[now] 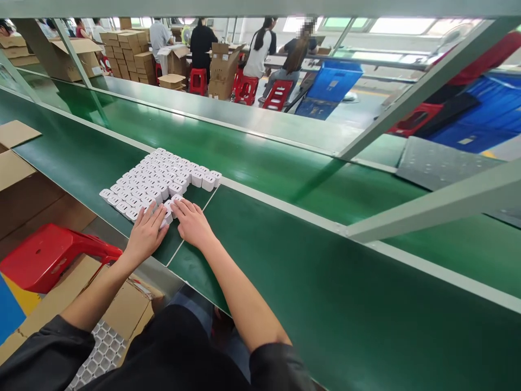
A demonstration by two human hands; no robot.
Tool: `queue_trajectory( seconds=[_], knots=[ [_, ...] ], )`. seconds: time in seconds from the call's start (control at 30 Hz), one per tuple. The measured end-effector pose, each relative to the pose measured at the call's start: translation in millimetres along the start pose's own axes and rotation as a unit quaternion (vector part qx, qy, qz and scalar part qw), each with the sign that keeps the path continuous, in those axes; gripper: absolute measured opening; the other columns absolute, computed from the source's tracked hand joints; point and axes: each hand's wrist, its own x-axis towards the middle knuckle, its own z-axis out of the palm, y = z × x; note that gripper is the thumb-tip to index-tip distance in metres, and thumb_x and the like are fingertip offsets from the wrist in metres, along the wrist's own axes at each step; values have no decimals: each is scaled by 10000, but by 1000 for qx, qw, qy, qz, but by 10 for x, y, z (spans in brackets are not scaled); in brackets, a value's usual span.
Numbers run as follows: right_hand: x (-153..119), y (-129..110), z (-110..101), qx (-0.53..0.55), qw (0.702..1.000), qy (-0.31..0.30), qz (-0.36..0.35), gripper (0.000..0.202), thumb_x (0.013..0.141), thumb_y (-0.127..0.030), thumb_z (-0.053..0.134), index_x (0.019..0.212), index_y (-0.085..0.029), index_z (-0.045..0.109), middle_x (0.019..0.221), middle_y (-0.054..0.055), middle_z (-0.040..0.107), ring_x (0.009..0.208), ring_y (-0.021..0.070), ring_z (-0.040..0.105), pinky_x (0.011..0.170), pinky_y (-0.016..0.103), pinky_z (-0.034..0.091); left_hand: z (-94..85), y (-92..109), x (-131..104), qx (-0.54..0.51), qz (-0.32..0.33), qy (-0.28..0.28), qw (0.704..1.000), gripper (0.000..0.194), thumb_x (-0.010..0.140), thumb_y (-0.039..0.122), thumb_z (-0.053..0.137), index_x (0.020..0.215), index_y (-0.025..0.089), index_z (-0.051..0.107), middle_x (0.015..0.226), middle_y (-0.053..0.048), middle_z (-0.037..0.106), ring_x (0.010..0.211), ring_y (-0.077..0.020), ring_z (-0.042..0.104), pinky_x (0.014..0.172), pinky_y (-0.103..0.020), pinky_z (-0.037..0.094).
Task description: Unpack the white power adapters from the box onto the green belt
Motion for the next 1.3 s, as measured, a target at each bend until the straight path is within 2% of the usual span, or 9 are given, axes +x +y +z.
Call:
queue_trajectory(
  seconds=[0.23,0.5,0.77,0.87,0.93,1.03,1.13,1.23,1.3],
  knots=[
    [-59,121,95,164,977,122,66,699,769,-64,437,1467,-115,435,1486,140,429,1403,255,346,1198,462,315,-138,164,144,17,-60,-56,997,660,946,499,476,1482,123,393,1509,-185,420,1356,-340,452,1087,-468,433],
    [-67,188,385,274,952,100,94,796,739,-56,448,1520,-162,341,1480,155,382,1408,249,365,1198,456,319,-187,361,517,68,-217,-199,953,706,958,580,381,1521,163,298,1269,-207,587,1116,-364,606,810,-442,553],
    [-93,201,372,285,949,93,100,799,731,-37,437,1517,-165,361,1508,143,368,1411,262,362,1181,461,350,-203,396,523,76,-224,-193,952,614,981,536,334,1467,165,390,1133,-185,647,958,-356,662,758,-419,527],
    [-101,198,356,305,942,103,90,811,723,-20,415,1520,-154,352,1507,138,384,1414,241,361,1199,447,322,-310,295,461,-5,-244,-172,954,585,966,534,385,1440,194,419,1221,-169,633,1040,-353,642,835,-429,513],
    [-93,198,331,325,934,121,85,822,720,-25,412,1525,-177,343,1506,123,393,1412,229,364,1202,452,315,-390,223,422,-149,-276,-134,940,576,933,569,441,1390,220,472,1212,-134,646,1064,-321,631,876,-400,501],
    [-65,232,235,368,909,158,114,816,719,-50,415,1520,-192,352,1474,121,435,1357,237,434,1126,469,417,-470,256,451,-434,-330,-92,833,641,886,681,413,1278,193,551,1032,-107,680,886,-243,653,753,-325,527],
    [-148,372,47,385,887,193,165,794,714,-65,411,1494,-213,384,1387,112,523,1246,234,530,1003,450,519,-485,543,631,-647,-335,-142,670,683,904,701,280,1181,159,591,816,-73,643,595,-149,574,489,-239,459],
    [-514,639,-179,325,911,203,153,778,714,-68,425,1475,-230,408,1335,99,564,1197,227,558,979,441,527,-450,989,871,-791,-319,-214,477,572,951,614,262,1132,187,598,713,-20,579,488,-109,505,371,-186,379],
    [-892,837,-294,264,929,208,155,766,717,-65,429,1466,-226,422,1314,100,577,1175,224,569,994,448,516,-390,1291,996,-821,-304,-266,404,571,959,606,249,1122,189,604,688,-11,566,473,-116,514,347,-193,395]
  ],
)
